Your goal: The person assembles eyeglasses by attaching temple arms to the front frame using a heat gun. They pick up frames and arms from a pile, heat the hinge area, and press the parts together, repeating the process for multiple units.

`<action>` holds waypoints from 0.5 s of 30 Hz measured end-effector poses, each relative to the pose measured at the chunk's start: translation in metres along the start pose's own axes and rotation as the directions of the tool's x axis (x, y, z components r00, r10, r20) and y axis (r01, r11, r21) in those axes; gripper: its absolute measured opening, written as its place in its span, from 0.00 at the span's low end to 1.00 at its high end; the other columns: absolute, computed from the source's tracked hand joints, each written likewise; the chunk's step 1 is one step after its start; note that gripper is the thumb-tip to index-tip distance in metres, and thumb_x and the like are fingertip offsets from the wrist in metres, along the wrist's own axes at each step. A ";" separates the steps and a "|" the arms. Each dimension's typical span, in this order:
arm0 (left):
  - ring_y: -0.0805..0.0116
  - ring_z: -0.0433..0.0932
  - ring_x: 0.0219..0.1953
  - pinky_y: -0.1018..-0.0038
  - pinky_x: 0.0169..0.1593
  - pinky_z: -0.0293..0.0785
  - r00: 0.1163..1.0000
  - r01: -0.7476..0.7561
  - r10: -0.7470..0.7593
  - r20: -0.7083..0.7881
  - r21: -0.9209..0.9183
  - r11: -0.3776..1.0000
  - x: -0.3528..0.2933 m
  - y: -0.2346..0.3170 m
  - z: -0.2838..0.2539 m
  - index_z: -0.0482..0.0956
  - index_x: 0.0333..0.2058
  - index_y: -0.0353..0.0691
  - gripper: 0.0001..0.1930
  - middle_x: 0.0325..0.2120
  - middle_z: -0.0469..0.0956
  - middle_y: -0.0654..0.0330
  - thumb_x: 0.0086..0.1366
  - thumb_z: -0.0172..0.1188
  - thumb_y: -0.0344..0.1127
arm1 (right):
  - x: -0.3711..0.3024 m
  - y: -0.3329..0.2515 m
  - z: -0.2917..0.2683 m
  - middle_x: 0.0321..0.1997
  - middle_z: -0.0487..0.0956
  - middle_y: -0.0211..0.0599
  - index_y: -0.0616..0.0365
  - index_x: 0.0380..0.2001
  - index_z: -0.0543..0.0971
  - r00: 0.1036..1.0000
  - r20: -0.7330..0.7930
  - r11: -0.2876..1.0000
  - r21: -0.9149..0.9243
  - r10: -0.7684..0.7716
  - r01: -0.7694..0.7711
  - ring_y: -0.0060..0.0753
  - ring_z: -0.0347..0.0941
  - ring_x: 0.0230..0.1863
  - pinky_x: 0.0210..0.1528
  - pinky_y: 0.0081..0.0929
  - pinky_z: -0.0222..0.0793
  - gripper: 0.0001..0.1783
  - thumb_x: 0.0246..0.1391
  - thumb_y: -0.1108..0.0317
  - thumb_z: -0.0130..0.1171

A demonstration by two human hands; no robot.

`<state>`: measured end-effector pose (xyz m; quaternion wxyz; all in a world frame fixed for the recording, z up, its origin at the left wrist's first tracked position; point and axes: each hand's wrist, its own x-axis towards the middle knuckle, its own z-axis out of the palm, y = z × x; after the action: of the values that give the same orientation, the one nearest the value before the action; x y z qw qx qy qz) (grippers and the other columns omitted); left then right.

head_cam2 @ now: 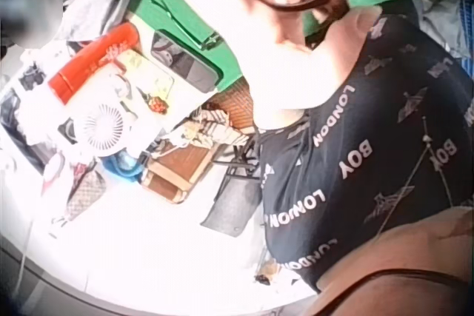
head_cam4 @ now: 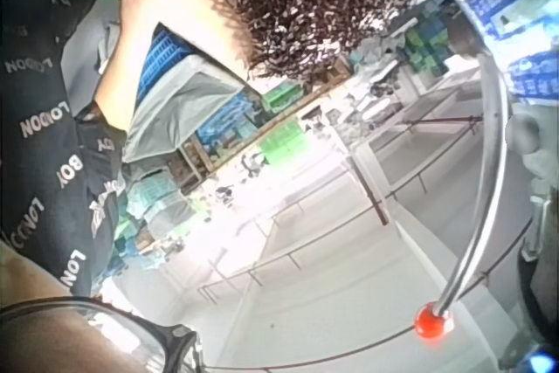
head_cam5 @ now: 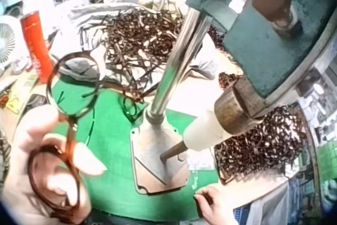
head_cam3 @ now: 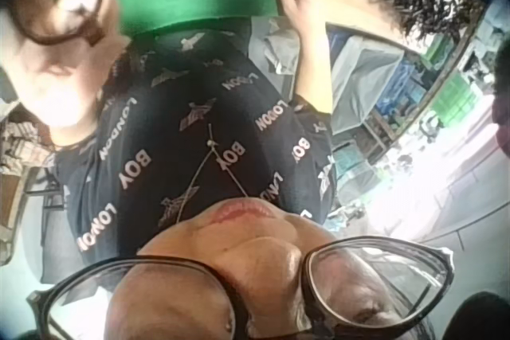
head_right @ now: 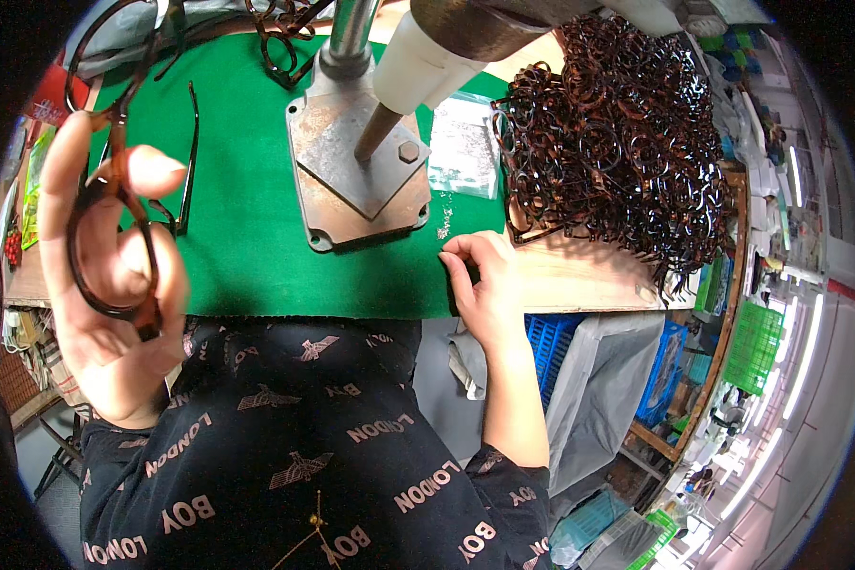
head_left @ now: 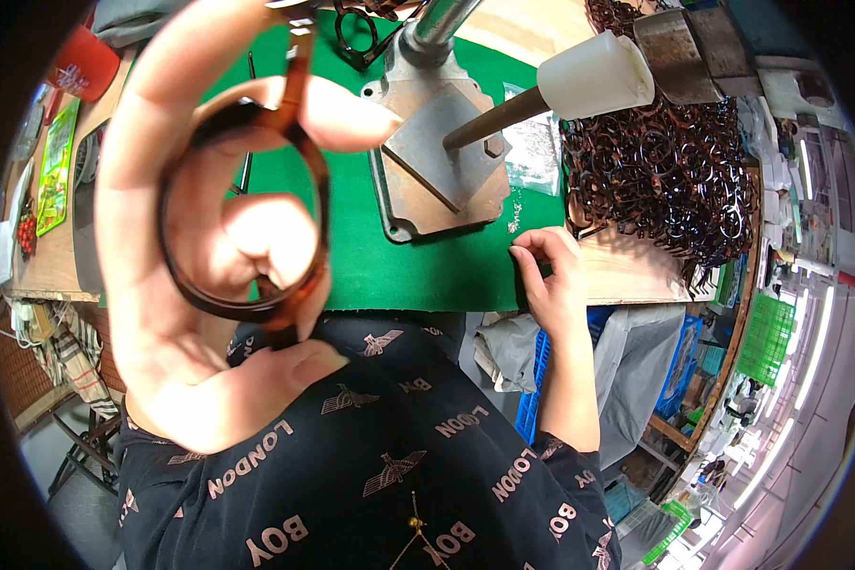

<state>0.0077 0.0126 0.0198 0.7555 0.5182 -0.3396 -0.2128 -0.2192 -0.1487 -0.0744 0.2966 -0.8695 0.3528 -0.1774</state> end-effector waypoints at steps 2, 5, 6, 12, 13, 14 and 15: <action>0.83 0.61 0.16 0.89 0.17 0.56 0.996 0.045 -0.047 0.072 0.031 0.999 0.000 -0.003 0.005 0.48 0.61 0.36 0.47 0.47 0.68 0.46 0.39 0.57 0.19 | 0.001 -0.001 0.001 0.24 0.71 0.39 0.61 0.25 0.73 1.000 0.014 0.998 -0.056 -0.002 0.003 0.39 0.68 0.28 0.32 0.30 0.64 0.05 0.43 0.77 0.59; 0.80 0.67 0.19 0.86 0.22 0.65 0.909 0.101 -0.072 0.411 -0.050 0.994 0.007 -0.014 -0.001 0.46 0.62 0.39 0.51 0.50 0.66 0.44 0.36 0.58 0.14 | 0.004 -0.006 -0.001 0.24 0.70 0.42 0.61 0.24 0.71 0.997 0.054 0.987 -0.146 -0.058 0.065 0.47 0.66 0.31 0.35 0.35 0.62 0.03 0.45 0.77 0.56; 0.78 0.69 0.22 0.84 0.25 0.67 0.859 0.141 -0.074 0.507 -0.095 0.985 0.007 -0.019 -0.002 0.45 0.62 0.40 0.50 0.51 0.65 0.44 0.39 0.60 0.15 | 0.003 -0.009 -0.004 0.25 0.69 0.43 0.61 0.24 0.70 0.994 0.078 0.978 -0.188 -0.076 0.089 0.48 0.67 0.31 0.35 0.35 0.63 0.04 0.45 0.77 0.55; 0.66 0.72 0.45 0.75 0.41 0.72 0.758 0.241 -0.091 0.646 -0.149 0.959 0.006 -0.039 0.002 0.40 0.63 0.44 0.49 0.59 0.57 0.47 0.49 0.65 0.24 | 0.023 -0.092 -0.024 0.28 0.73 0.38 0.62 0.27 0.70 0.969 0.162 0.769 0.638 -0.186 0.041 0.34 0.69 0.32 0.39 0.25 0.64 0.04 0.46 0.79 0.53; 0.64 0.66 0.53 0.74 0.46 0.70 0.747 0.282 -0.110 0.656 -0.163 0.945 0.006 -0.040 0.004 0.40 0.63 0.44 0.49 0.60 0.55 0.48 0.50 0.65 0.25 | 0.026 -0.102 -0.023 0.29 0.73 0.38 0.62 0.27 0.70 0.956 0.127 0.729 0.676 -0.265 0.112 0.33 0.70 0.32 0.40 0.25 0.64 0.04 0.47 0.78 0.54; 0.62 0.64 0.57 0.72 0.49 0.69 0.763 0.253 -0.066 0.643 -0.202 0.946 0.003 -0.043 0.005 0.40 0.63 0.43 0.47 0.61 0.53 0.47 0.51 0.63 0.23 | 0.030 -0.110 -0.021 0.30 0.74 0.38 0.61 0.27 0.70 0.936 0.089 0.681 0.710 -0.341 0.181 0.33 0.70 0.33 0.40 0.25 0.64 0.04 0.48 0.78 0.54; 0.61 0.62 0.58 0.71 0.51 0.68 0.772 0.207 -0.035 0.635 -0.199 0.958 0.003 -0.043 0.006 0.40 0.63 0.42 0.46 0.61 0.53 0.47 0.52 0.62 0.22 | 0.032 -0.115 -0.017 0.30 0.74 0.38 0.60 0.28 0.71 0.922 0.073 0.689 0.687 -0.381 0.231 0.33 0.71 0.33 0.40 0.25 0.65 0.04 0.49 0.76 0.56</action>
<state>0.0069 -0.0094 -0.0174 0.6453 0.3367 -0.5055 -0.4634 -0.1479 -0.1122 0.0153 0.5884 -0.7659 0.0820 -0.2459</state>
